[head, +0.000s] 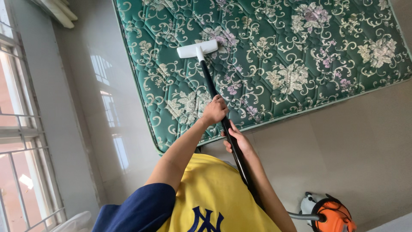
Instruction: The person vacuums a green floral mattress using a vacuum attachment. They move the white attachment head across the mattress surface in repeated strokes while holding the tube with both hands.
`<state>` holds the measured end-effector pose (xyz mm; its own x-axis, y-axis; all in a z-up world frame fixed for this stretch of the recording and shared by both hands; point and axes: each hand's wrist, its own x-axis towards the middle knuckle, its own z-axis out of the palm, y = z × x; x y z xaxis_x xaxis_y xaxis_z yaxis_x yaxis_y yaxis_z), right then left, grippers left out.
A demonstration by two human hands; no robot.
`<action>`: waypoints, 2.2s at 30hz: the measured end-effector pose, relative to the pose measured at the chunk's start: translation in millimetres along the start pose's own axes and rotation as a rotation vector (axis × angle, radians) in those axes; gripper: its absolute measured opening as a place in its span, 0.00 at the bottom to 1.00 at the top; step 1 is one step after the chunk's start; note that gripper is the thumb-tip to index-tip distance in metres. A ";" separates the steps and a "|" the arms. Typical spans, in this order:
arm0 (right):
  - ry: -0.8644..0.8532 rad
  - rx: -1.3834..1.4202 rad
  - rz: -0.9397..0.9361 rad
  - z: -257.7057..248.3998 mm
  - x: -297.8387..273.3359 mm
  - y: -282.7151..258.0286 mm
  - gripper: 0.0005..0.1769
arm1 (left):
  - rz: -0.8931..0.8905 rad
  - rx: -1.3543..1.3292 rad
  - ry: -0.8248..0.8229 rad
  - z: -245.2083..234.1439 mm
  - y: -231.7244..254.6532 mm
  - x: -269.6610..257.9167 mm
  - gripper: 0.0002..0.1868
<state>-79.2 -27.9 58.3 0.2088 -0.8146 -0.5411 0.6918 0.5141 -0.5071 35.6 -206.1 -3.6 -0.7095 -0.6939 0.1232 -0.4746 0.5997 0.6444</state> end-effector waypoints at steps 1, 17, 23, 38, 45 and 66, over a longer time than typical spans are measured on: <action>0.010 -0.007 -0.003 2.5 4.0 -0.7 0.39 | 0.021 0.042 -0.029 -3.1 -4.4 0.4 0.13; 0.035 -0.053 0.024 -3.6 -32.9 16.2 0.38 | -0.039 0.036 -0.057 -1.0 29.2 -32.2 0.13; 0.005 -0.076 0.045 -13.6 -71.6 35.6 0.38 | -0.082 0.059 -0.056 16.1 59.4 -68.9 0.15; 0.005 -0.064 0.058 -29.6 -159.2 99.2 0.39 | -0.045 0.059 0.040 63.2 109.6 -157.6 0.14; 0.007 -0.056 0.058 -24.3 -157.2 99.7 0.38 | 0.078 0.233 -0.023 49.6 113.9 -162.2 0.12; 0.006 -0.054 0.040 27.5 -8.3 42.7 0.37 | -0.060 0.021 -0.085 -19.2 -11.9 -57.7 0.13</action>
<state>-32.4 -6.6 59.6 0.2315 -0.7917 -0.5654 0.6447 0.5601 -0.5203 92.2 -180.8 -3.9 -0.7207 -0.6930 0.0199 -0.5279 0.5671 0.6322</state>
